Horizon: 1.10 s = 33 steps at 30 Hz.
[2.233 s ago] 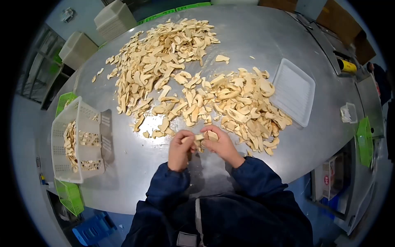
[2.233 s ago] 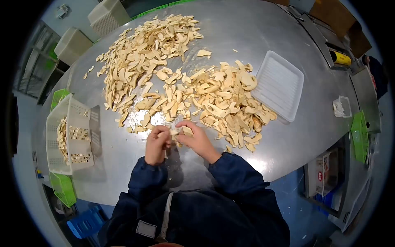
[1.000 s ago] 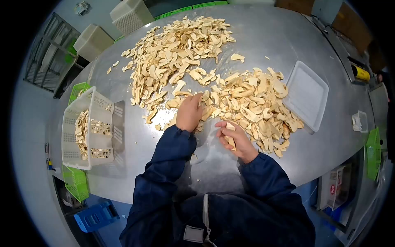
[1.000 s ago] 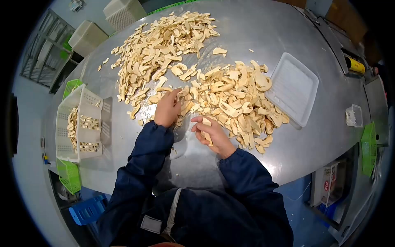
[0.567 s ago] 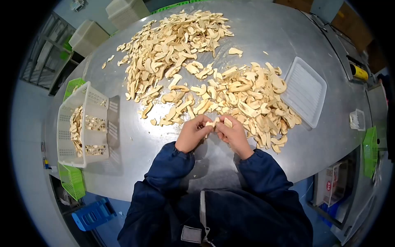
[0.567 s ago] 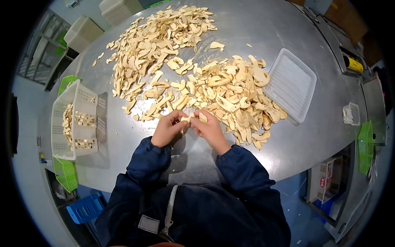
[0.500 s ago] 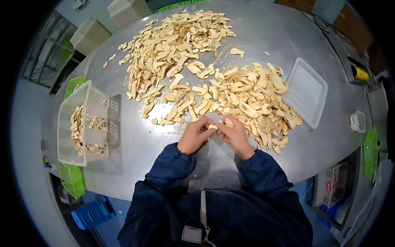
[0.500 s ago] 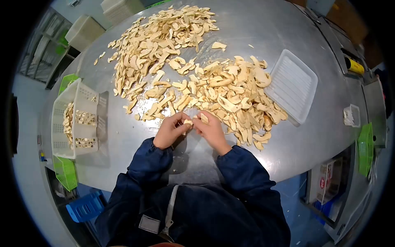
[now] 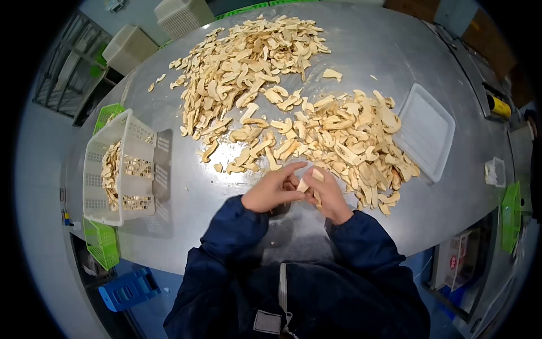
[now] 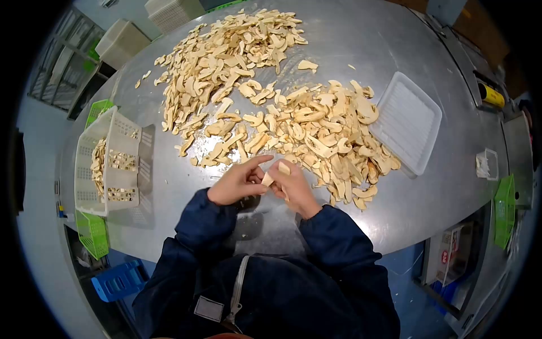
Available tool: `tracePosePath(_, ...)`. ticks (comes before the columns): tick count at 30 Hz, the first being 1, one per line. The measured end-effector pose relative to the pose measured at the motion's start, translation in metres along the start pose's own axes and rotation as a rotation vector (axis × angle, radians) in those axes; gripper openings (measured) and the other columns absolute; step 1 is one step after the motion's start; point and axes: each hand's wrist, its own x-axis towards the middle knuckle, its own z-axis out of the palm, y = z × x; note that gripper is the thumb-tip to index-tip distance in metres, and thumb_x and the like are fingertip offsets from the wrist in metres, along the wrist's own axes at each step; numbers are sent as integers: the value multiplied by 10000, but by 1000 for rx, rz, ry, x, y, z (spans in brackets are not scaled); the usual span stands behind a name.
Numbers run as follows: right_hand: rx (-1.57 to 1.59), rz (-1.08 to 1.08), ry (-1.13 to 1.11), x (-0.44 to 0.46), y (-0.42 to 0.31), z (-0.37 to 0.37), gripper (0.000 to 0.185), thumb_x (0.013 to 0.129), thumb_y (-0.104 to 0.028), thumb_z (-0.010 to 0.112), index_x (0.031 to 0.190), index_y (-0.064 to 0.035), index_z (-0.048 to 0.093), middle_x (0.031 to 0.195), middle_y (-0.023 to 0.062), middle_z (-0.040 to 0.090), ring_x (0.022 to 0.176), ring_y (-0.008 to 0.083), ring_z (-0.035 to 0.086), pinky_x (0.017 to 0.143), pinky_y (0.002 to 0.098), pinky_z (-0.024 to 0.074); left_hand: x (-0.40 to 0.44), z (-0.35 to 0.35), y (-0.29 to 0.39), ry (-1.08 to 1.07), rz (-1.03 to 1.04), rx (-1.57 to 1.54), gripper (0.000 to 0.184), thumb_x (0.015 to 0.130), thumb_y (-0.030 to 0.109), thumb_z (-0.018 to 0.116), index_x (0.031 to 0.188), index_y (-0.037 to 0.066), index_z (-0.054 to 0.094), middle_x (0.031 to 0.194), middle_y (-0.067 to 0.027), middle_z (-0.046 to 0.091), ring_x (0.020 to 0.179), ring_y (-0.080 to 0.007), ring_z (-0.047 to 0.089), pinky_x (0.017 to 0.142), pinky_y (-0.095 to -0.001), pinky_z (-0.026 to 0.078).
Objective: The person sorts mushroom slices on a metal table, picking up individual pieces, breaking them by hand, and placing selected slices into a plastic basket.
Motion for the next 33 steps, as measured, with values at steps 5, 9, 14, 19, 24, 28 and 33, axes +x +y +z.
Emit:
tracePosePath(5, 466, -50, -128, 13, 3, -27, 187, 901, -171, 509, 1039, -45, 517, 816, 85, 590, 702, 132, 554, 457, 223, 390, 48, -53, -15, 351, 118, 678, 397, 775, 70, 629, 1164, 27, 560, 917, -101, 607, 823, -237, 591, 735, -318, 475)
tracePosePath(9, 328, 71, -104, -5, -17, -5, 295, 899, -150, 515, 1158, -10, 498, 879, 116, 605, 713, 168, 578, 456, 228, 414, 82, -65, -37, 505, 270, 1010, 308, 730, 34, 587, 1038, 46, 597, 947, -130, 563, 939, -331, 514, 818, -389, 442)
tracePosePath(14, 325, 66, -186, 2, -6, -19, 249, 899, -118, 525, 1110, 12, 504, 836, 110, 589, 563, 147, 502, 394, 223, 336, 75, -61, -40, 494, 228, 1007, 160, 730, 60, 614, 890, 57, 618, 909, -127, 569, 912, -323, 518, 794, -395, 442)
tracePosePath(19, 141, -97, -96, 5, -13, -19, 214, 889, -112, 536, 1056, 21, 527, 799, 107, 573, 527, 121, 459, 392, 212, 296, 44, -49, -13, 272, -164, 22, 128, 827, 103, 593, 895, -5, 611, 782, -52, 615, 705, -135, 586, 664, -278, 463)
tracePosePath(24, -10, -171, 2, 3, -17, -13, 198, 877, -117, 574, 1030, 5, 546, 746, 78, 570, 538, 86, 493, 406, 195, 314, 24, -22, -12, 145, -169, -155, 137, 852, 106, 593, 925, -9, 577, 760, -14, 601, 633, -35, 510, 585, -180, 398)
tracePosePath(28, 7, -197, 12, 5, -9, -17, 165, 871, -124, 585, 984, -8, 551, 729, 57, 568, 536, 74, 492, 411, 191, 322, 18, -3, -10, 127, -134, -222, 179, 841, 33, 594, 1016, -7, 583, 779, 6, 599, 663, -43, 531, 602, -192, 425)
tracePosePath(33, -131, -170, 31, 7, -8, -22, 125, 862, -144, 603, 902, -37, 552, 673, 7, 547, 521, 51, 480, 423, 188, 336, 13, 4, -11, 97, -149, -10, 56, 858, 77, 581, 869, 23, 571, 731, 23, 571, 633, -33, 506, 556, -186, 391)
